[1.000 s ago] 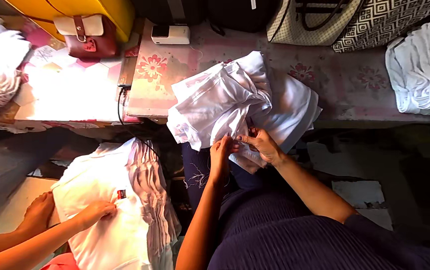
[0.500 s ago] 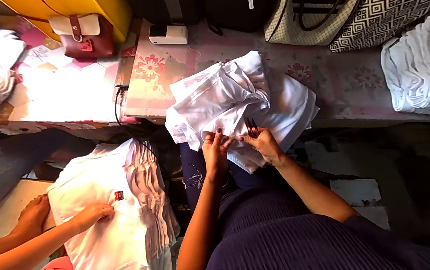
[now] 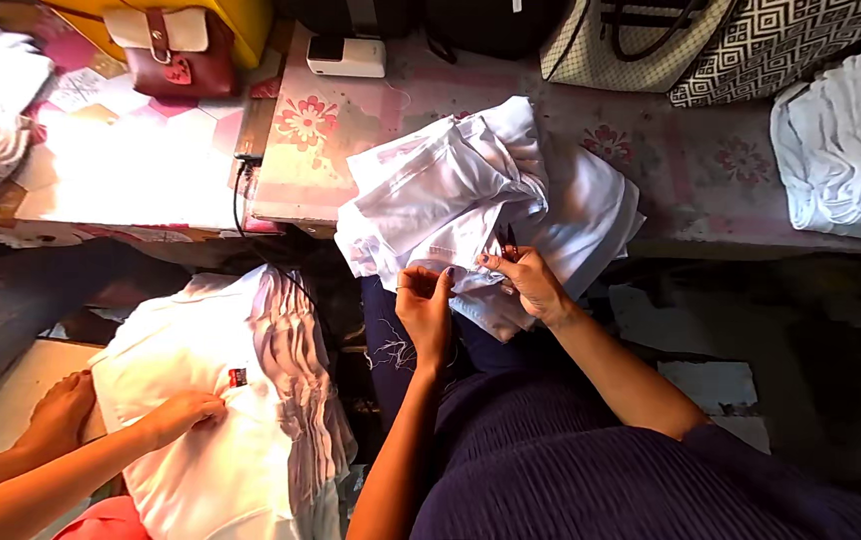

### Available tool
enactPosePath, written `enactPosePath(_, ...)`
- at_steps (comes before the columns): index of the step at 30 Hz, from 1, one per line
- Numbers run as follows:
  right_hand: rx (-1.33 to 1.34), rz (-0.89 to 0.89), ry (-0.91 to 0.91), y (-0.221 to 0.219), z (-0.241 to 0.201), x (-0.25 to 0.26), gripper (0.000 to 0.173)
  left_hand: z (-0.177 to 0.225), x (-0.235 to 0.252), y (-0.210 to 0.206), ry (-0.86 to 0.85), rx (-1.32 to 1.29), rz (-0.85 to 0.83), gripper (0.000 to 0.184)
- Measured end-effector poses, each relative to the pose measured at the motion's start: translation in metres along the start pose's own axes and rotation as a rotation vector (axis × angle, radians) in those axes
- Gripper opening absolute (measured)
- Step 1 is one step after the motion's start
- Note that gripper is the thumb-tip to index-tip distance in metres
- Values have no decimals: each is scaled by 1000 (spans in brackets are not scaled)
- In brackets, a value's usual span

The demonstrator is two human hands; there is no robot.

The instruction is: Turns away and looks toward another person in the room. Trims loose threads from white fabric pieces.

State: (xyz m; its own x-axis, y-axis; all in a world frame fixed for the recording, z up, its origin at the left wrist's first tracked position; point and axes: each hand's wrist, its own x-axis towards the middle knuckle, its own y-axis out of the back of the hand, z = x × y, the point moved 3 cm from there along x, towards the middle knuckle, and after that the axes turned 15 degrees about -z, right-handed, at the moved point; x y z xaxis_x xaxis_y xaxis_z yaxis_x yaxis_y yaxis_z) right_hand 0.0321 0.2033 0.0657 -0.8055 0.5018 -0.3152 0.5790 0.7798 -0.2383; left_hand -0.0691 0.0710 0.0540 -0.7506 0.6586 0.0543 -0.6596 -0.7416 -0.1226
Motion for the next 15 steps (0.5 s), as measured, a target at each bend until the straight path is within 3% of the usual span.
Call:
enactPosePath(2,-69,0,4,0,1,-2,20,11,-4,-5,-135,152,-55,19)
enactPosePath(5,-157,12,33,0,1,-3,16,8,7,-15,-141,283,-180,24)
enactPosePath(9,-271,44,72,3,-1,-4,12,-3,17,-15,-87,236,-234,5)
enactPosePath(12,-345,46,81,5,0,-5,8,-6,15,-11,17,126,-266,7)
enactPosePath(15,-444,39,110,4,1,-4,6,-4,14,-14,5,155,-283,16)
